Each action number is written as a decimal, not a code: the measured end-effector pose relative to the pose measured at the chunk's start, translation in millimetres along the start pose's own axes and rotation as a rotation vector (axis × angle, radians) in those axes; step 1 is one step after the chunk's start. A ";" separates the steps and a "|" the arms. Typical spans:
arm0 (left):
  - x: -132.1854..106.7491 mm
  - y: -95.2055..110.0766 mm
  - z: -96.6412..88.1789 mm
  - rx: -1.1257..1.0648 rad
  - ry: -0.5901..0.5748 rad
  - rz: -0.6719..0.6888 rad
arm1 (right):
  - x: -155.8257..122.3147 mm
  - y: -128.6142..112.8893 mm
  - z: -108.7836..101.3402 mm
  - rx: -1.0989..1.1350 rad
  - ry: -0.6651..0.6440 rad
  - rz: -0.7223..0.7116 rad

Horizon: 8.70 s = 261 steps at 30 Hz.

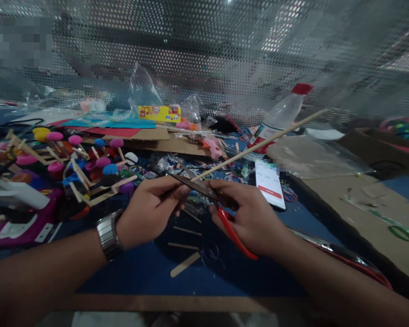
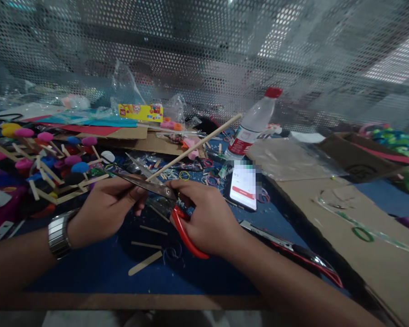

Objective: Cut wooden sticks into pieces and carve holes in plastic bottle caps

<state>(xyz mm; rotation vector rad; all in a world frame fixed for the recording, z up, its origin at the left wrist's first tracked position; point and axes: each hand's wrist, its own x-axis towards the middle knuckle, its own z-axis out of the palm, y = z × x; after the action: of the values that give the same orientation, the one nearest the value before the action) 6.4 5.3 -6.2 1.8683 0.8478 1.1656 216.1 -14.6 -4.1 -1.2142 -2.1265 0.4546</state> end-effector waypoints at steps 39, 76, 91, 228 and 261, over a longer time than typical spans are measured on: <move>-5.4 -1.4 -1.5 0.012 -0.072 -0.052 | 0.4 -6.4 -4.9 0.019 -0.025 0.025; -2.8 3.2 -2.2 -0.037 0.000 -0.015 | -0.9 3.6 3.3 -0.040 0.030 -0.037; -3.0 4.6 -2.3 -0.045 -0.015 -0.031 | 1.4 -1.4 -0.4 0.020 -0.016 -0.017; 0.2 4.3 -2.6 -0.128 -0.163 -0.146 | -0.9 5.3 -2.9 0.750 -0.427 0.364; 1.9 -0.5 -1.9 -0.344 0.017 -0.164 | 2.7 7.3 7.5 0.442 -0.144 0.123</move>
<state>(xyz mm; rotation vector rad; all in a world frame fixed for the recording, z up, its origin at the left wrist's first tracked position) 5.4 7.6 -5.3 1.4843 0.7407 1.1447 214.7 -8.4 -12.9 -1.0797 -1.9291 1.0324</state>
